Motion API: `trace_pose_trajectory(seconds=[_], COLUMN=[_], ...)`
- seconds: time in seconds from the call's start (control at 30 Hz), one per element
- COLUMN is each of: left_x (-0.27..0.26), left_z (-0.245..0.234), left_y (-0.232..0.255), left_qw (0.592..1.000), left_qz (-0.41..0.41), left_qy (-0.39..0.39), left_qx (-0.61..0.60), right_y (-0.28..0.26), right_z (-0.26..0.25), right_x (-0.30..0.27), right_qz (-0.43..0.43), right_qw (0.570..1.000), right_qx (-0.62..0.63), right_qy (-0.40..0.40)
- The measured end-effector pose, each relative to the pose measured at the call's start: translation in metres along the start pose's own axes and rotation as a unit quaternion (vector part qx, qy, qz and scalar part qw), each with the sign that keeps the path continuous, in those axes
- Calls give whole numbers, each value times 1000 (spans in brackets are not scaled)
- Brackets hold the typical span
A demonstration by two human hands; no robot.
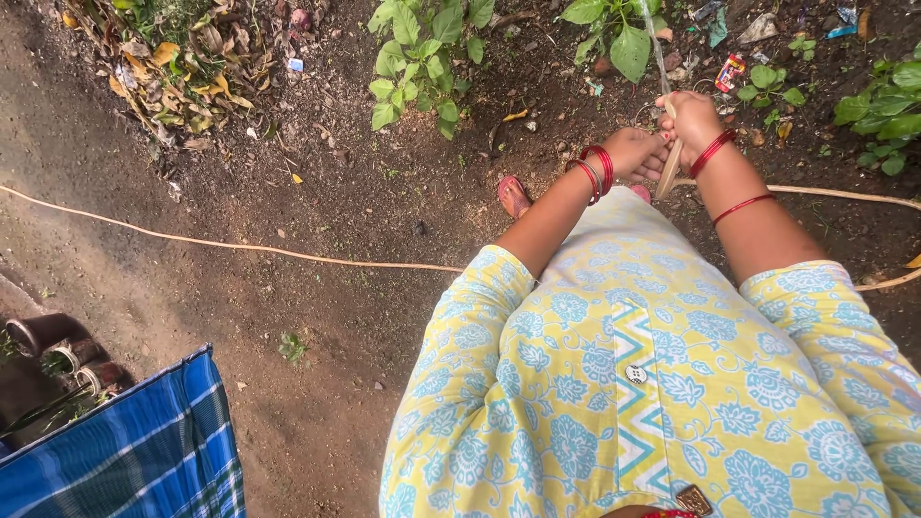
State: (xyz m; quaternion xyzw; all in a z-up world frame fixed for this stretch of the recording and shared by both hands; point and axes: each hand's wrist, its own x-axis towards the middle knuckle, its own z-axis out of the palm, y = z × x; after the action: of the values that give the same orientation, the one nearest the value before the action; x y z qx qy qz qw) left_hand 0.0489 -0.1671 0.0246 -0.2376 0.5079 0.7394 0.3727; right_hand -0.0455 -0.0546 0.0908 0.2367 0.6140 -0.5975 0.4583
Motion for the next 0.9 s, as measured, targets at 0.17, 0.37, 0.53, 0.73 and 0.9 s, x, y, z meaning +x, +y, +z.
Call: trace_pose_trajectory(seconds=[0.17,0.37,0.53,0.73,0.9], left_x=[-27,-11,-5,-15,-18], left_z=[6,-4,-13,-23,-28], left_y=[28,27,32,42,39], left_qw=[1000,999,999,998,998], left_qz=[0,41,37,52,50], left_qy=[14,14,6,44,43], left_qx=[18,-2,-35,-9,-23], right_y=[-1,-27,-38,-50,-39], right_z=[-4,7,16,31,32], right_x=[13,1,1,1,13], right_qz=[-9,-40,-67,-55,-67], right_qw=[1000,999,997,998,997], right_qx=[8,-23,-43,-39,-45], right_qy=[1,4,-5,-1,-7])
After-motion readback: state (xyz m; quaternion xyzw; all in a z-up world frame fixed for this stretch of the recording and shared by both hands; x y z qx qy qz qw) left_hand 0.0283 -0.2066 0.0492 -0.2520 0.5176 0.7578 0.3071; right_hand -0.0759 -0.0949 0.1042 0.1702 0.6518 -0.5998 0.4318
